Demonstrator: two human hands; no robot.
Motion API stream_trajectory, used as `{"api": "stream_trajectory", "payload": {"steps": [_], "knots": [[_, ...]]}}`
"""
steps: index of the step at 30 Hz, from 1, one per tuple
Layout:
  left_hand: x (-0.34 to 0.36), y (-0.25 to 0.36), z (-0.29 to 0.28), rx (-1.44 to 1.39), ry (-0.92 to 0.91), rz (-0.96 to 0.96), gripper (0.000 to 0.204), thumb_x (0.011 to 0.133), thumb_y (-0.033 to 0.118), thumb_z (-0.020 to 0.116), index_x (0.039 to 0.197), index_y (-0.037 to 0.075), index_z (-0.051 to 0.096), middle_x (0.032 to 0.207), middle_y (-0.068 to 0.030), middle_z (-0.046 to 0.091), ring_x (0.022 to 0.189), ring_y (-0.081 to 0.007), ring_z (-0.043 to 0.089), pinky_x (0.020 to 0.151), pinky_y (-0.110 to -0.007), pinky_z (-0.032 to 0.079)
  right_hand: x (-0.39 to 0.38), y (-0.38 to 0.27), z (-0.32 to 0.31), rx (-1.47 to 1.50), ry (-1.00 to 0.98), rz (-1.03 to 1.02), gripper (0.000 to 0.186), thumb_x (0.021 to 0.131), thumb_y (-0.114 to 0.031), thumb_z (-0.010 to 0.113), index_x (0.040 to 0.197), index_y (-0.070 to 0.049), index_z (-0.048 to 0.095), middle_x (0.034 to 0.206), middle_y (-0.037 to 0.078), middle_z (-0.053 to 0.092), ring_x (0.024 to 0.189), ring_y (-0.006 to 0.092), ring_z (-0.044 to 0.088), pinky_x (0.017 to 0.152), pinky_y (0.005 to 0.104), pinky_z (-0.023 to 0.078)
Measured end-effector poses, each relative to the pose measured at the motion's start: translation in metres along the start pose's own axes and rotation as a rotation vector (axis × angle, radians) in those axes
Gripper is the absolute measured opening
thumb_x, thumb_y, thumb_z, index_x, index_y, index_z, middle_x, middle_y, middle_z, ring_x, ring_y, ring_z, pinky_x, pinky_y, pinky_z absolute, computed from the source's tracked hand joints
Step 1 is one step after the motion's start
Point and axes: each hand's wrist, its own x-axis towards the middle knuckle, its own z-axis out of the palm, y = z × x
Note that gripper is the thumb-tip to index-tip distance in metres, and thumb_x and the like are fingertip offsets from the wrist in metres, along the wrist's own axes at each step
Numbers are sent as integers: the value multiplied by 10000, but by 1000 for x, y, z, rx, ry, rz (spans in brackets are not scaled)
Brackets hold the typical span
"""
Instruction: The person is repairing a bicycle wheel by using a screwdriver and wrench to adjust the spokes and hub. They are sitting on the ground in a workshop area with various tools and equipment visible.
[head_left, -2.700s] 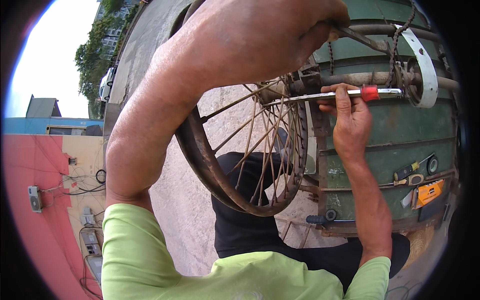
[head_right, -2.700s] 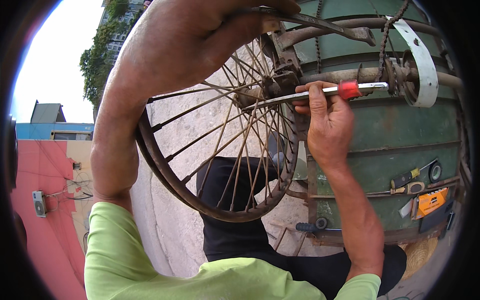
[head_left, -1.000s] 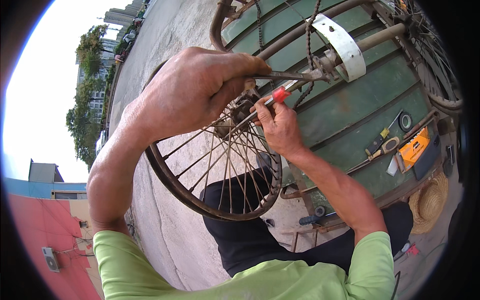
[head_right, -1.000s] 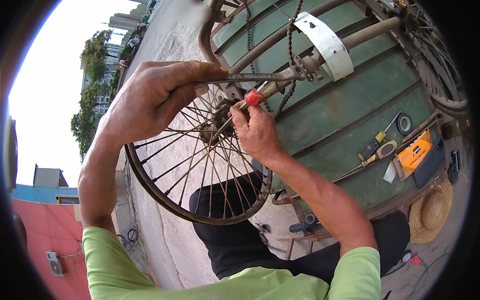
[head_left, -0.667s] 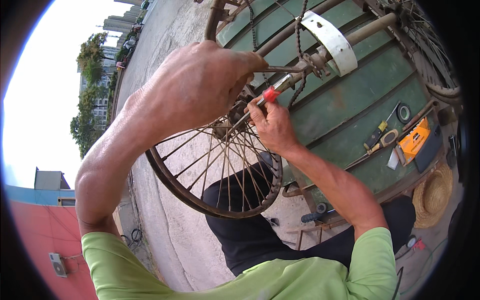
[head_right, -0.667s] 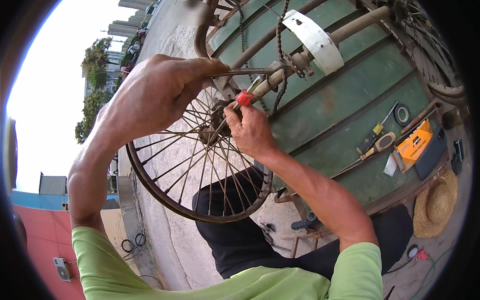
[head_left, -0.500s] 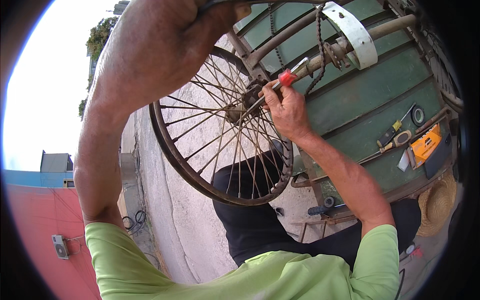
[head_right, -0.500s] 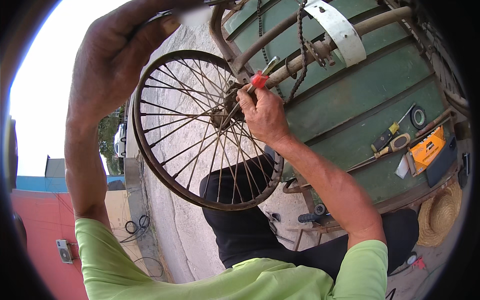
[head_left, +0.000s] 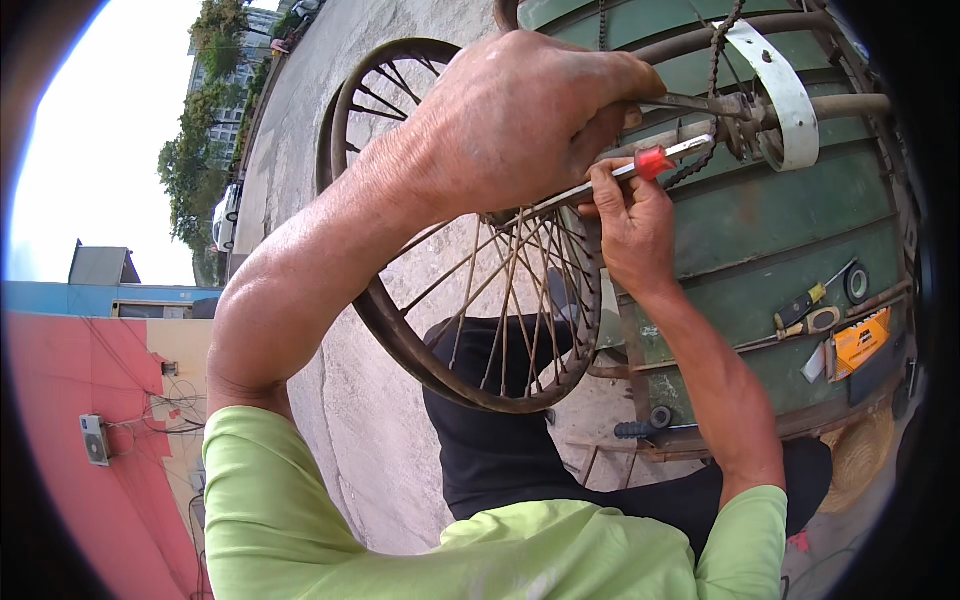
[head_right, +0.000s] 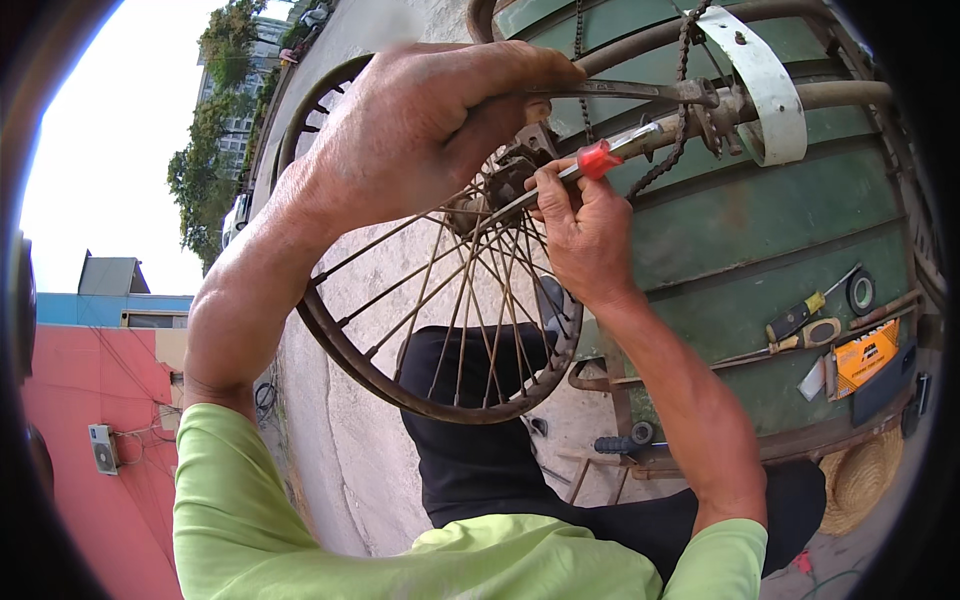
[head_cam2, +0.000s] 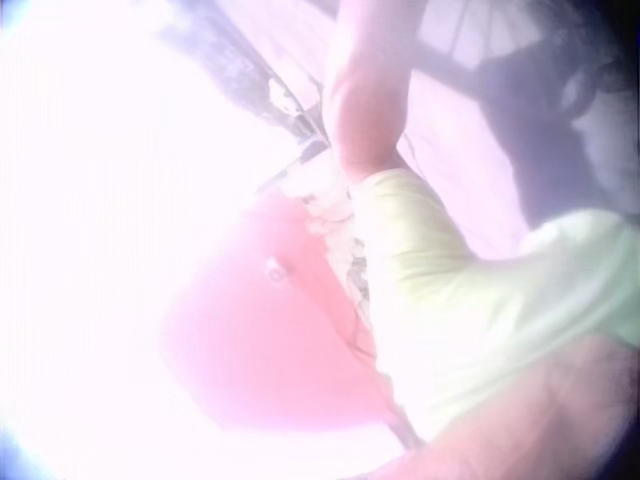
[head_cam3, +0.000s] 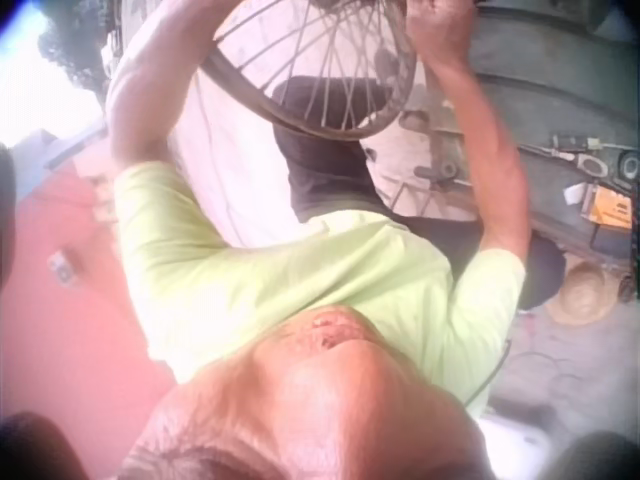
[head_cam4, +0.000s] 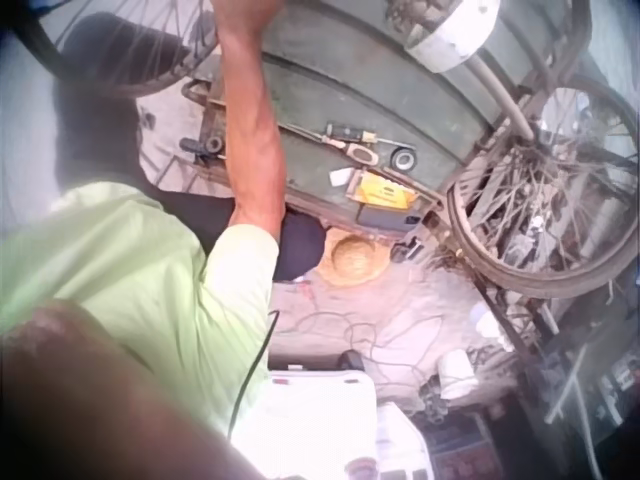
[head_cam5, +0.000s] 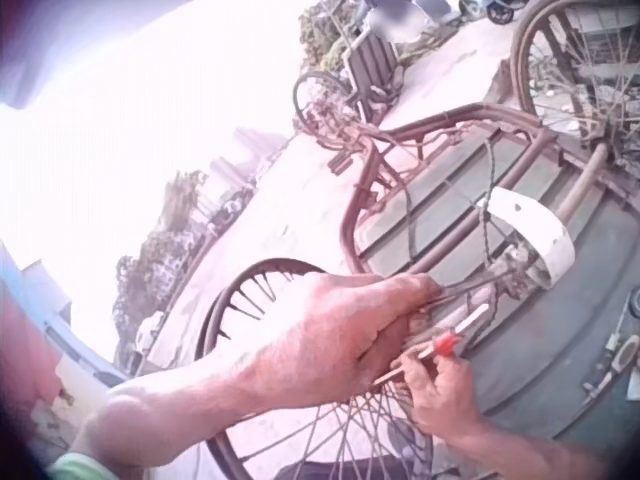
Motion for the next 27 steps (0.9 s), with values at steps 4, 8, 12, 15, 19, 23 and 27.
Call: {"api": "stream_trajectory", "payload": {"steps": [4, 8, 12, 15, 19, 23, 27], "knots": [[11, -11, 5, -234, 126, 100, 232, 936, 39, 633, 1159, 11, 689, 875, -193, 723, 787, -362, 735, 688, -437, 586, 2, 5, -5, 27, -21, 58, 242, 1079, -227, 596, 1054, 5, 660, 992, 57, 718, 847, 93, 678, 744, 255, 596], [12, 2, -10, -234, 36, 67, 226, 928, 8, 619, 1148, -9, 669, 877, -207, 715, 799, -385, 728, 700, -452, 582, 2, 8, -8, 35, -19, 77, 256, 1085, -236, 581, 1064, 6, 661, 1014, 63, 719, 860, 96, 679, 742, 256, 600], [14, -3, -9, -235, -2, 96, 231, 925, 4, 612, 1149, -7, 665, 870, -207, 712, 805, -386, 727, 714, -452, 583, 3, 9, -5, 35, -1, 89, 247, 1080, -229, 588, 1063, 7, 657, 988, 61, 725, 827, 93, 679, 723, 253, 596], [15, -4, -9, -255, -47, 89, 230, 926, -1, 604, 1148, -6, 665, 862, -205, 709, 803, -384, 727, 721, -452, 583, 2, 9, -3, 46, 14, 82, 226, 1068, -208, 609, 1057, 14, 647, 936, 60, 738, 768, 85, 682, 689, 250, 586], [21, -4, -5, -209, -73, 107, 246, 932, 20, 623, 1171, 2, 675, 872, -198, 720, 801, -369, 735, 707, -433, 586, 2, 10, -4, 63, 25, 64, 218, 1066, -202, 610, 1048, 12, 647, 930, 64, 741, 761, 90, 689, 694, 256, 590], [23, -11, 0, -33, -113, 176, 287, 941, 64, 674, 1224, 40, 714, 932, -166, 754, 845, -336, 750, 743, -431, 579, 2, 10, -3, 50, 24, 40, 203, 1055, -194, 619, 1016, 4, 644, 855, 63, 733, 711, 113, 696, 658, 288, 578], [41, 3, -11, -4, -230, 178, 290, 955, 81, 679, 1241, 49, 711, 914, -154, 755, 810, -317, 751, 715, -418, 579, 5, 20, -7, -15, 30, -13, 167, 1027, -175, 636, 1007, -10, 648, 768, 74, 696, 669, 172, 678, 627, 343, 529]]}}
